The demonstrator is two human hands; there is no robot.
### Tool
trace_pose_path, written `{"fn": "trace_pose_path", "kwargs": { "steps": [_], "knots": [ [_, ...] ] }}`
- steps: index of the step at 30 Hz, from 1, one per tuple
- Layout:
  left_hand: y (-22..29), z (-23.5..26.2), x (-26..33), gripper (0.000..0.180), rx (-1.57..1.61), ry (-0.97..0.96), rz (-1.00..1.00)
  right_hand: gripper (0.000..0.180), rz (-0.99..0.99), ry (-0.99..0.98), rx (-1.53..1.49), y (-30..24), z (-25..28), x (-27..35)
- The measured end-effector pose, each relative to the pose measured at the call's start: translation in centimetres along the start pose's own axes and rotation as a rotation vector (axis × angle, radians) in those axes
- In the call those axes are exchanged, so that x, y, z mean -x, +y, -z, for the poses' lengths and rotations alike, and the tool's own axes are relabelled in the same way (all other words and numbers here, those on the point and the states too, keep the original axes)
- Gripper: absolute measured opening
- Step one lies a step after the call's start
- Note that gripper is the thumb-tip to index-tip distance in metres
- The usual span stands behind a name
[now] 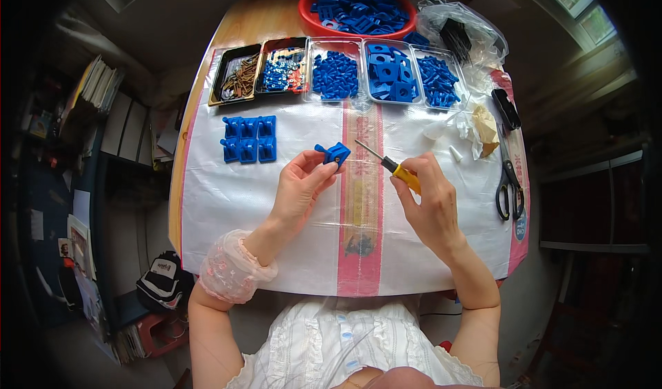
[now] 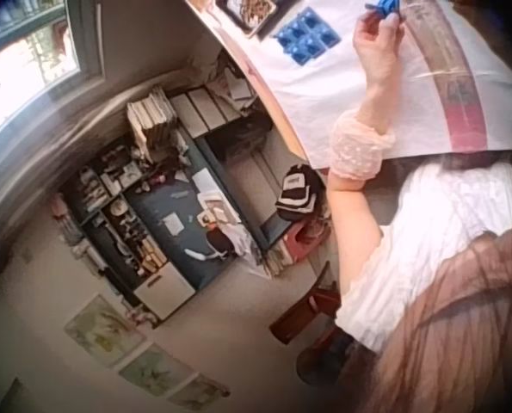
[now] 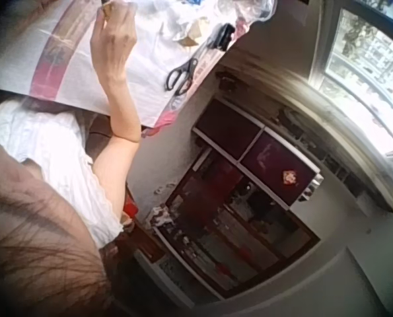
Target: Manually assemble small blue plastic components using a screwdriver.
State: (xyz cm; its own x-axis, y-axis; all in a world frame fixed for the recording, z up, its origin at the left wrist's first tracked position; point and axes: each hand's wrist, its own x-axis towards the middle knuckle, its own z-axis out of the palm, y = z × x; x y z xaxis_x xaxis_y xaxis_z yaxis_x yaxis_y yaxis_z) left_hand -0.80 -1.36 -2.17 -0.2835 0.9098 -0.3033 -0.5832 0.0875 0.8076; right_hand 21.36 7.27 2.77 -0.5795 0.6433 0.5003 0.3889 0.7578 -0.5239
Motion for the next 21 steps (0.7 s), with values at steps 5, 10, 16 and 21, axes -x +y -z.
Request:
{"fn": "trace_pose_path", "kwargs": {
  "steps": [5,10,16,21],
  "knots": [
    [0.0,0.1,-0.3,0.024,-0.003,0.005,-0.052,0.025,0.005,-0.041,-0.075,-0.8,-0.1,0.2],
    [0.2,-0.1,-0.2,0.025,-0.019,0.001,-0.065,0.019,0.093,-0.037,0.004,-0.7,-0.8,0.7],
    [-0.4,0.3,-0.5,0.027,-0.076,-0.001,-0.118,0.024,0.108,-0.045,-0.011,-1.1,-0.5,0.9],
    [-0.5,0.3,-0.6,0.029,-0.133,-0.001,-0.165,0.018,0.127,-0.034,0.017,-0.9,-0.9,0.9]
  ]
}}
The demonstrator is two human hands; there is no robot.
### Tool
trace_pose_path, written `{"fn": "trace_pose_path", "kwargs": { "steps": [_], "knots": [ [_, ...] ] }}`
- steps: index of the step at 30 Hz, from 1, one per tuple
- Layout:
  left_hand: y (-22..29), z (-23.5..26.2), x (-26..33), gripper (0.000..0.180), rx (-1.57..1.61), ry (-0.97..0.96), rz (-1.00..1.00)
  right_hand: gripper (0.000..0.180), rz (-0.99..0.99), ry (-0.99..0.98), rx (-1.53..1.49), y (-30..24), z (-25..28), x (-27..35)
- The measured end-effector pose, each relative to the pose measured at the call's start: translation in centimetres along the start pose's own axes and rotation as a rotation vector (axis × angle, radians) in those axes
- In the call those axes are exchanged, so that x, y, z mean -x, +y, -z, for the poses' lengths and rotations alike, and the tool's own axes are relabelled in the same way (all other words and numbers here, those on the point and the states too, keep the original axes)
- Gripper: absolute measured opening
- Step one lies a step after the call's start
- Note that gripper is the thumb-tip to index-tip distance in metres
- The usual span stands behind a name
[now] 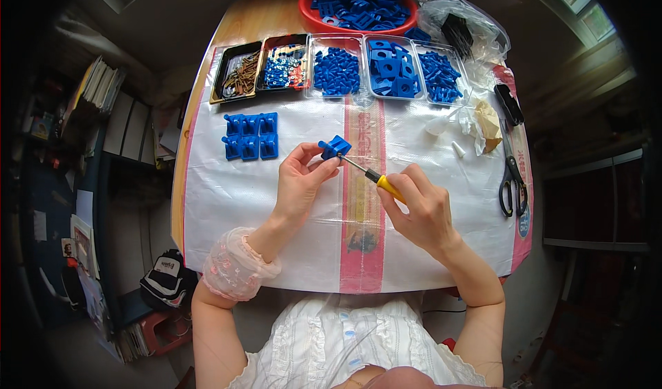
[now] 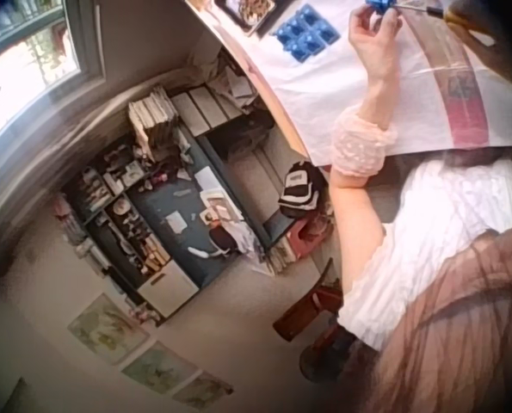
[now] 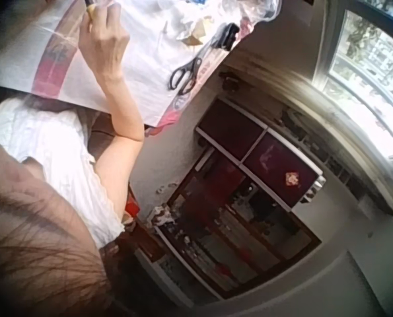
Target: Manually assemble small blue plastic components using a screwdriver.
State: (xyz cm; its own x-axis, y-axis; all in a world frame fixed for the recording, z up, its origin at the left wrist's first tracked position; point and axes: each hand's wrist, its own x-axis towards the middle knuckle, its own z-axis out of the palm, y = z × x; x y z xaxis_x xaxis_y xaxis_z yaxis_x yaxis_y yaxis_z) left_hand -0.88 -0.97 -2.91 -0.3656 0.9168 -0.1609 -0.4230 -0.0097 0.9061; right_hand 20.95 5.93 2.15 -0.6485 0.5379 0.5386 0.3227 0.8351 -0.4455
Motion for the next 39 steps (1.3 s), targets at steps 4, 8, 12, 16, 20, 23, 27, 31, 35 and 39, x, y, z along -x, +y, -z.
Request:
{"fn": "trace_pose_path", "kwargs": {
  "steps": [4,8,12,16,20,23,27,31,35,39],
  "knots": [
    [0.0,-0.3,0.1,0.03,-0.061,0.008,-0.06,0.015,0.028,0.016,0.047,0.0,-0.2,0.1],
    [0.1,-0.3,0.2,0.031,-0.079,0.012,-0.088,0.016,0.057,-0.008,0.11,-0.2,-0.1,0.0],
    [0.1,-0.4,0.1,0.029,-0.098,0.015,-0.121,0.021,0.017,-0.07,0.092,-0.2,-0.2,0.5],
    [-0.1,-0.1,0.0,0.029,-0.127,0.018,-0.142,0.025,-0.131,-0.033,-0.16,0.4,-1.5,1.0],
    [0.0,-0.1,0.0,0.029,-0.133,0.027,-0.149,0.027,-0.126,-0.027,-0.249,-0.2,-1.1,0.3],
    [-0.1,0.0,-0.1,0.029,-0.144,0.025,-0.17,0.028,-0.141,-0.034,-0.2,0.2,-1.1,0.6],
    [0.2,-0.1,0.0,0.028,-0.152,0.012,-0.129,0.025,-0.116,-0.026,-0.096,0.6,-1.2,1.2],
    [0.0,0.0,-0.1,0.028,-0.138,0.027,-0.152,0.02,-0.11,-0.032,-0.018,0.4,-1.1,1.0],
    [-0.2,0.2,-0.3,0.029,-0.14,0.041,-0.169,0.02,-0.181,-0.065,-0.045,0.5,-1.6,1.3],
    [0.2,0.1,-0.3,0.029,-0.187,0.037,-0.199,0.021,-0.289,-0.15,-0.089,0.6,-1.6,1.2]
  ]
}}
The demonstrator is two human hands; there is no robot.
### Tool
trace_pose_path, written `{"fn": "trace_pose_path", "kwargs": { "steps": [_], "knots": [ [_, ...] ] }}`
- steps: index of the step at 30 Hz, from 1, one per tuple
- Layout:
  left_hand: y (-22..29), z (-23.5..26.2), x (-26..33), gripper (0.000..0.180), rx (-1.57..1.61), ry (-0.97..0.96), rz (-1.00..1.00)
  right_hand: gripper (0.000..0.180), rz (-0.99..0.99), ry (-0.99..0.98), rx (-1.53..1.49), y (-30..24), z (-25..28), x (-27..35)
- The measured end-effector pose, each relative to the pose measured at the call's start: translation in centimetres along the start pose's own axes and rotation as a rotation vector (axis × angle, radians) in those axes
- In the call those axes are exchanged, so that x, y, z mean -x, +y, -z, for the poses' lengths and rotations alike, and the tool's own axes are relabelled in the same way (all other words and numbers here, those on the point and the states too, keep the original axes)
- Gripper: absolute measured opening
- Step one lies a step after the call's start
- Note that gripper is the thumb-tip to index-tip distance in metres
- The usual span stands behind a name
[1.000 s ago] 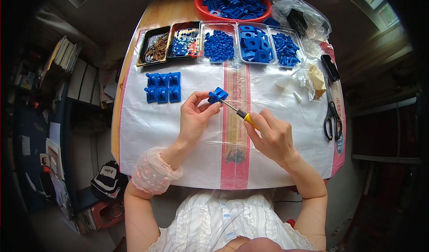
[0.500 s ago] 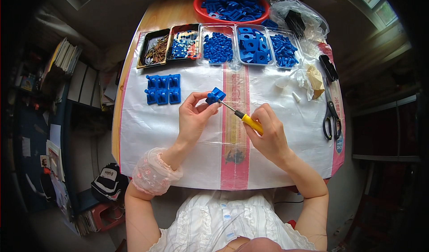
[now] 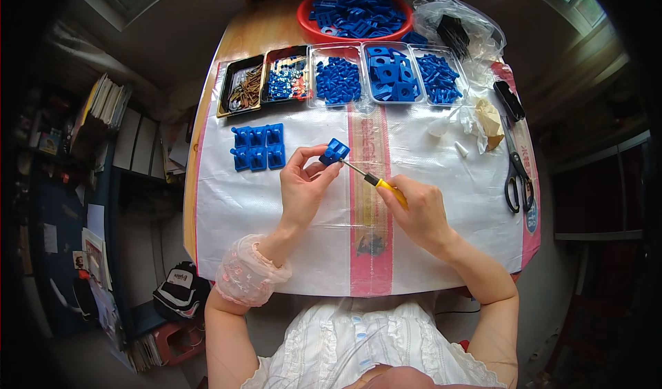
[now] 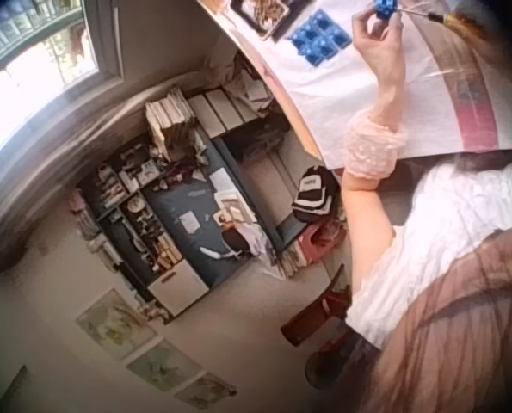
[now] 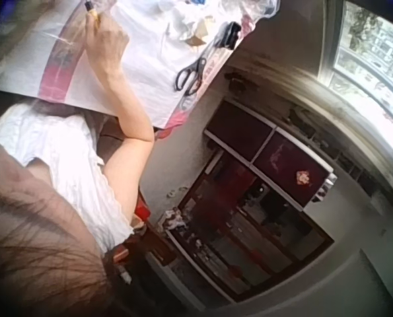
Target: Manually assemble small blue plastic components using a screwdriver.
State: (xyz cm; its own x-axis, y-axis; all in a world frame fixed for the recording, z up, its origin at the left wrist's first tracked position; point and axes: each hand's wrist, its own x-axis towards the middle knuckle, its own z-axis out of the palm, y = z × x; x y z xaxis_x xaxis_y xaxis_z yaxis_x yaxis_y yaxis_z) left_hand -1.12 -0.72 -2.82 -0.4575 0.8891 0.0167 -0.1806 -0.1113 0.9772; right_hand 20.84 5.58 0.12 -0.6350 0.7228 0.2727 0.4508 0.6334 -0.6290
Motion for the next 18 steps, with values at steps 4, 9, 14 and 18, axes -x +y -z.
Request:
{"fn": "trace_pose_path", "kwargs": {
  "steps": [4,9,14,18],
  "knots": [
    [-0.1,0.1,-0.3,0.03,-0.027,0.008,-0.024,0.02,-0.057,0.034,-0.235,-0.1,-0.6,-0.2],
    [-0.3,0.6,-0.7,0.03,-0.013,0.032,-0.011,0.024,-0.031,0.04,-0.244,0.1,-1.1,-0.1],
    [-0.5,0.7,-0.8,0.029,-0.022,0.023,0.003,0.022,-0.006,0.027,-0.153,0.8,-1.1,-0.1],
    [-0.2,0.6,-0.7,0.029,-0.037,0.021,-0.002,0.022,0.025,-0.009,-0.002,0.8,-0.7,0.0]
  ]
}}
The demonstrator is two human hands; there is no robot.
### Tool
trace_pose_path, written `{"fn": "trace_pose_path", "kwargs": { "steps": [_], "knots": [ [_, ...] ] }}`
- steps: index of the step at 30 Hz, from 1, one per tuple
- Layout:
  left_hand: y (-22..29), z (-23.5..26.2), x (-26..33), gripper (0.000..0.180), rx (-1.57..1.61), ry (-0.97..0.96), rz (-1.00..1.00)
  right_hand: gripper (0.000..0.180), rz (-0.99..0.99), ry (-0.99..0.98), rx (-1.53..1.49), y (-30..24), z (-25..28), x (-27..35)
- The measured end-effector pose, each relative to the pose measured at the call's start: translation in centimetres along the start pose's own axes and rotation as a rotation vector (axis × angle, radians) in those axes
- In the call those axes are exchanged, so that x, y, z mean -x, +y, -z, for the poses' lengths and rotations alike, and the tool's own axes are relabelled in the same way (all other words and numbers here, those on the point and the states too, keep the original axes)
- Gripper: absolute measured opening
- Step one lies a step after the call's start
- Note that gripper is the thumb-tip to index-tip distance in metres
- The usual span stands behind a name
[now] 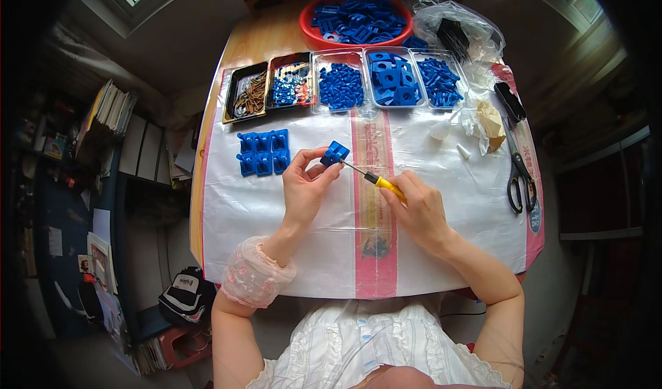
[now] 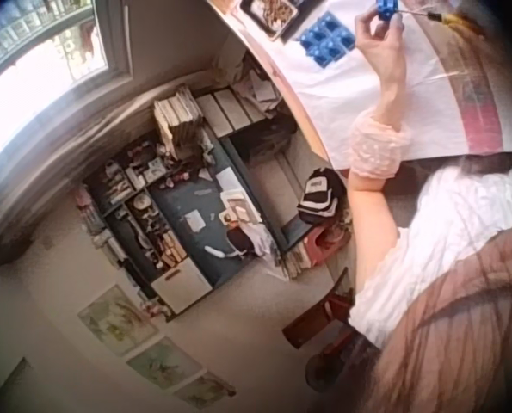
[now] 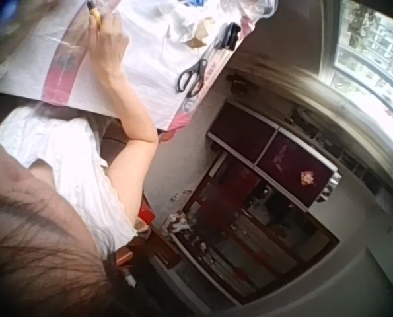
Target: Manually assemble small blue plastic components using a screwdriver.
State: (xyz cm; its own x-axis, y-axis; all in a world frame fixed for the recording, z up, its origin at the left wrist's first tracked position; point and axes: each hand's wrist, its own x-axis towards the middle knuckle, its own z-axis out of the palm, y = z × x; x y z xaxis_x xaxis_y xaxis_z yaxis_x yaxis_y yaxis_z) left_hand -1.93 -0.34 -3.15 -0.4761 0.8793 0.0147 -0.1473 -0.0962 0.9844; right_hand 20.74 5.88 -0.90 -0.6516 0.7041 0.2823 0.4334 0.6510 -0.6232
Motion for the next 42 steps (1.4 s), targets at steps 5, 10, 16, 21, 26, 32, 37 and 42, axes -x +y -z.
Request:
{"fn": "trace_pose_path", "kwargs": {
  "steps": [5,10,16,21,26,32,37,42],
  "knots": [
    [0.0,0.2,0.0,0.029,-0.042,-0.017,0.013,0.026,-0.009,0.068,-0.166,-0.1,-0.6,0.0],
    [0.0,0.2,-0.1,0.029,-0.007,-0.003,0.027,0.025,0.019,0.08,-0.173,0.3,-0.8,0.1],
    [0.1,0.0,0.1,0.028,0.0,-0.005,0.034,0.021,0.057,0.114,-0.166,-0.2,-0.2,-0.1],
    [0.2,0.0,0.1,0.029,0.006,0.004,0.032,0.019,0.05,0.115,-0.148,-0.2,-0.2,-0.1],
    [0.3,0.0,0.0,0.029,0.016,0.006,0.05,0.017,0.031,0.083,-0.116,-0.4,0.0,-0.1],
    [0.3,-0.2,0.1,0.028,0.023,0.018,0.029,0.015,0.021,0.054,-0.122,-0.1,-0.1,-0.1],
    [0.4,-0.1,0.0,0.028,0.023,0.014,0.038,0.019,0.048,0.094,-0.148,0.3,-0.5,0.0],
    [0.5,-0.2,0.1,0.028,0.011,0.009,0.034,0.024,0.057,0.109,-0.165,0.1,-0.4,-0.1]
  ]
}}
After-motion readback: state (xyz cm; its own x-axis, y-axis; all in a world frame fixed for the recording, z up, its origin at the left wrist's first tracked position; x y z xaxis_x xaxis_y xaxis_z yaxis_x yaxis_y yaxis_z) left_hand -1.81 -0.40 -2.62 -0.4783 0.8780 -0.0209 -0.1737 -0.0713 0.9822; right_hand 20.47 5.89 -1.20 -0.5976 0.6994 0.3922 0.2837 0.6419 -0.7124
